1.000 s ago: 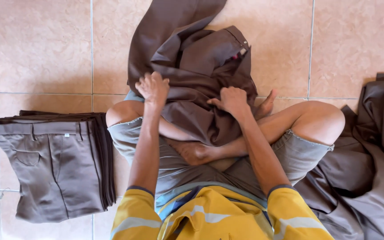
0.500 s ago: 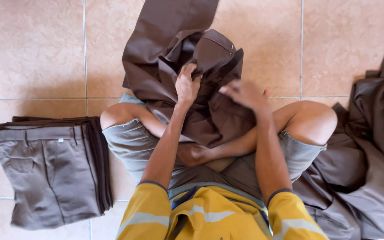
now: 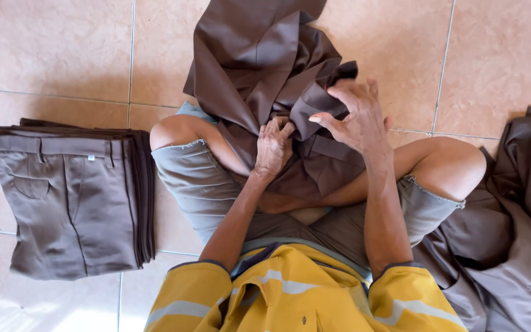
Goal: Folding brown trousers and stacking them neatly on the floor.
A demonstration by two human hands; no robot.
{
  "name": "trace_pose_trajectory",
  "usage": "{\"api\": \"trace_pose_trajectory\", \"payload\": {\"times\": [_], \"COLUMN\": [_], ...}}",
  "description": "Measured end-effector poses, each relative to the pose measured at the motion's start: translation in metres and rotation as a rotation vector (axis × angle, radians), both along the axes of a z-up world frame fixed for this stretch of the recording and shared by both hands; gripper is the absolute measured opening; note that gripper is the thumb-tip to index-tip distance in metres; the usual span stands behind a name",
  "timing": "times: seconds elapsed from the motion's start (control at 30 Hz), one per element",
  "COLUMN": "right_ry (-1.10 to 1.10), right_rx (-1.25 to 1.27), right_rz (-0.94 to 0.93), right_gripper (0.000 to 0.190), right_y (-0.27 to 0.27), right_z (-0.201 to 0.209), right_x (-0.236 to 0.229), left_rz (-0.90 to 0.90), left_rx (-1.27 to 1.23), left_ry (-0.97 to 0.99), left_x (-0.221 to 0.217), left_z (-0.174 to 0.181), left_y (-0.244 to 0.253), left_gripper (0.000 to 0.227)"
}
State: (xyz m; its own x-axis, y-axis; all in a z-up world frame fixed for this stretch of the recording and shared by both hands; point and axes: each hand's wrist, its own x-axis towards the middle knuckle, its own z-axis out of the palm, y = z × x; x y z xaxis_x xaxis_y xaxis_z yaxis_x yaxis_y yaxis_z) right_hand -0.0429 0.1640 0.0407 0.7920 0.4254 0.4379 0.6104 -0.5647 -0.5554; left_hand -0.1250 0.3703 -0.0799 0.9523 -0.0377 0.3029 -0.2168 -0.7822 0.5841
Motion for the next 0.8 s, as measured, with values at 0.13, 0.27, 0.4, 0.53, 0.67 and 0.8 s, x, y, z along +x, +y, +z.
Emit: {"api": "trace_pose_trajectory", "payload": {"times": [0.13,0.27,0.4,0.53,0.67,0.8], "right_ry": [0.272,0.479,0.437,0.412,0.331,0.251], "right_rx": [-0.183,-0.132,-0.002,0.082,0.200,0.311], "right_rz": [-0.108,-0.163,-0.099,-0.070,0.039,0.154], "right_gripper": [0.027,0.018,0.011,0.007,0.005,0.010], "right_y": [0.006,-0.017,-0.021,-0.017,-0.008,0.006], "right_z": [0.054,0.014,0.031,0.050,0.078,0.106], "right_x": [-0.040,-0.056,-0.070,-0.078,-0.081,-0.082], "left_rz": [0.011,0.026,-0.010,-0.035,-0.265,-0.419], "left_rx": [-0.036,-0.102,-0.227,-0.395,-0.384,-0.518], "left_ry": [0.006,0.051,0.120,0.016,-0.079,-0.001], "left_x": [-0.003,-0.006,-0.004,-0.007,-0.002,0.002], "left_z": [0.003,0.014,0.045,0.088,0.140,0.141], "left_y": [0.001,0.003,0.010,0.017,0.008,-0.007], "left_gripper": [0.028,0.048,0.056,0.061,0.072,0.073]}}
